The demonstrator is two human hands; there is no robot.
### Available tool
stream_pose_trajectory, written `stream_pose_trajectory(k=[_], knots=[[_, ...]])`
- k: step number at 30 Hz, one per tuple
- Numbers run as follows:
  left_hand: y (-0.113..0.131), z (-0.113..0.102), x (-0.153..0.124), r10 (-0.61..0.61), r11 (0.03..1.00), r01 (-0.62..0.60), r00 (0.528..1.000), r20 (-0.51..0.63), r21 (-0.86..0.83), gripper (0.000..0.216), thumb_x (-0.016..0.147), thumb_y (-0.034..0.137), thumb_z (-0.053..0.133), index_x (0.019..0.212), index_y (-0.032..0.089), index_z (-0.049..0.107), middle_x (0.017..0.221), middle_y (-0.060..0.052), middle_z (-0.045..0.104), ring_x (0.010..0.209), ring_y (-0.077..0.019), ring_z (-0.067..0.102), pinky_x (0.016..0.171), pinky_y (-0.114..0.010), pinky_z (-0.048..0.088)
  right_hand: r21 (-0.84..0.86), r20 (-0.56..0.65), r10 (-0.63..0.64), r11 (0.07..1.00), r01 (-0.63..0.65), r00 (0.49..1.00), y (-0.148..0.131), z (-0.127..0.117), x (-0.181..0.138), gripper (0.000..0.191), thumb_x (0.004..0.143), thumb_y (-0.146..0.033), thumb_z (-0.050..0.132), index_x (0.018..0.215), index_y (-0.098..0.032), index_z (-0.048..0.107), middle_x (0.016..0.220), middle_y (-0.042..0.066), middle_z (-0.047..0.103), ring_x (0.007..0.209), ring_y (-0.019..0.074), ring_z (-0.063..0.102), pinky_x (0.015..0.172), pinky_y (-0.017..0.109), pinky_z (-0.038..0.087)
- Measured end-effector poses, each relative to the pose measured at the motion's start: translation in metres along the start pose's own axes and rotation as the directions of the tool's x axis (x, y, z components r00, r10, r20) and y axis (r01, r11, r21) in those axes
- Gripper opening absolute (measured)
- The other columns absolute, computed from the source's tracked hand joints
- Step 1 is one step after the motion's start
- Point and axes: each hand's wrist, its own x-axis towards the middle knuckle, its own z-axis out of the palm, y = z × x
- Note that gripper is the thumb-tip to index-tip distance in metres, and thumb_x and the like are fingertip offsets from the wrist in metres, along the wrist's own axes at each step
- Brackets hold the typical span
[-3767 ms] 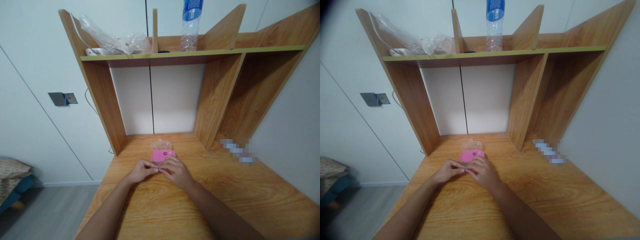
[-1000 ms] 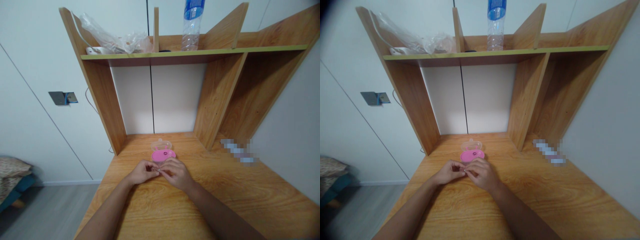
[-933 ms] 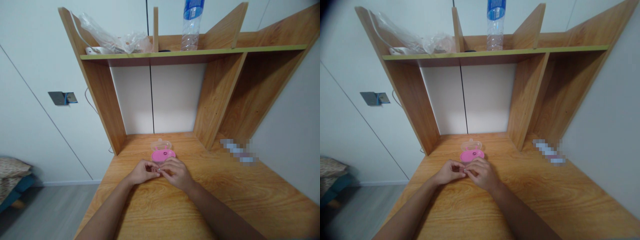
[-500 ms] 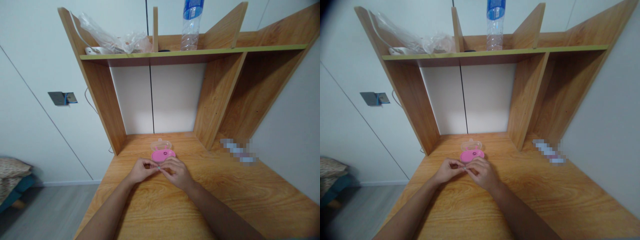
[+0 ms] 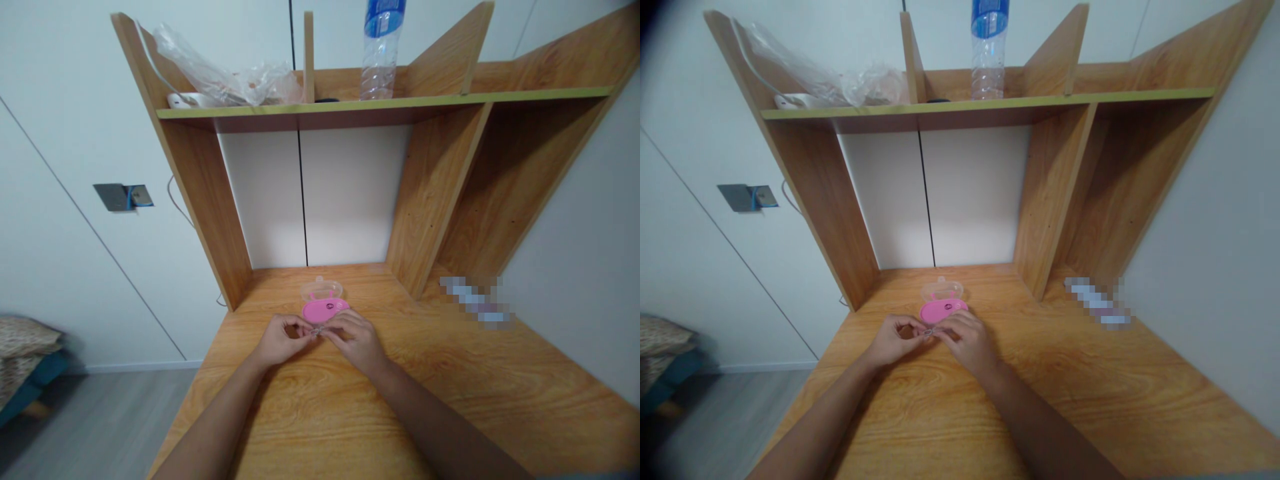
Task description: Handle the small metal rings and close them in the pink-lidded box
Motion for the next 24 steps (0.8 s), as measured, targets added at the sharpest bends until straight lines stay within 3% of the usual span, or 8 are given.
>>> stream_pose_trajectory(k=[5, 15, 24], knots=[[0.005, 0.001, 0.0, 0.037, 0.998, -0.034, 0.998, -0.045, 0.057, 0.022, 0.076, 0.031, 0.079, 0.084, 0.011, 0.081, 0.068, -0.009, 0.075, 0.06, -0.0139, 0.061, 0.06, -0.025, 0.048, -0.017, 0.005, 0.011, 1.0, -0.01, 1.0, -0.001, -0.001, 0.001, 0.006, 0.087, -0.024, 0.078, 0.092, -0.023, 0.076, 0.084, 0.004, 0.076, 0.082, 0.0213, 0.069, 0.078, 0.036, 0.056], [0.004, 0.003, 0.0, 0.069, 0.993, -0.07, 0.997, 0.022, 0.097, 0.02, 0.078, 0.027, 0.076, 0.091, 0.014, 0.083, 0.08, -0.011, 0.079, 0.064, -0.0153, 0.064, 0.063, -0.027, 0.051, -0.006, 0.069, -0.028, 1.0, 0.028, 0.997, 0.005, 0.0, -0.001, 0.006, 0.09, -0.022, 0.075, 0.095, -0.025, 0.077, 0.087, 0.003, 0.078, 0.084, 0.0203, 0.069, 0.079, 0.036, 0.057], [-0.001, 0.001, 0.001, 0.064, 0.992, -0.066, 0.998, 0.021, 0.112, 0.02, 0.079, 0.029, 0.077, 0.091, 0.015, 0.083, 0.08, -0.011, 0.079, 0.065, -0.0156, 0.064, 0.064, -0.027, 0.05, -0.011, 0.116, -0.07, 0.997, 0.072, 0.991, 0.008, 0.004, -0.004, 0.018, 0.091, -0.015, 0.071, 0.101, -0.028, 0.077, 0.095, 0.003, 0.079, 0.088, 0.02, 0.068, 0.079, 0.036, 0.057]])
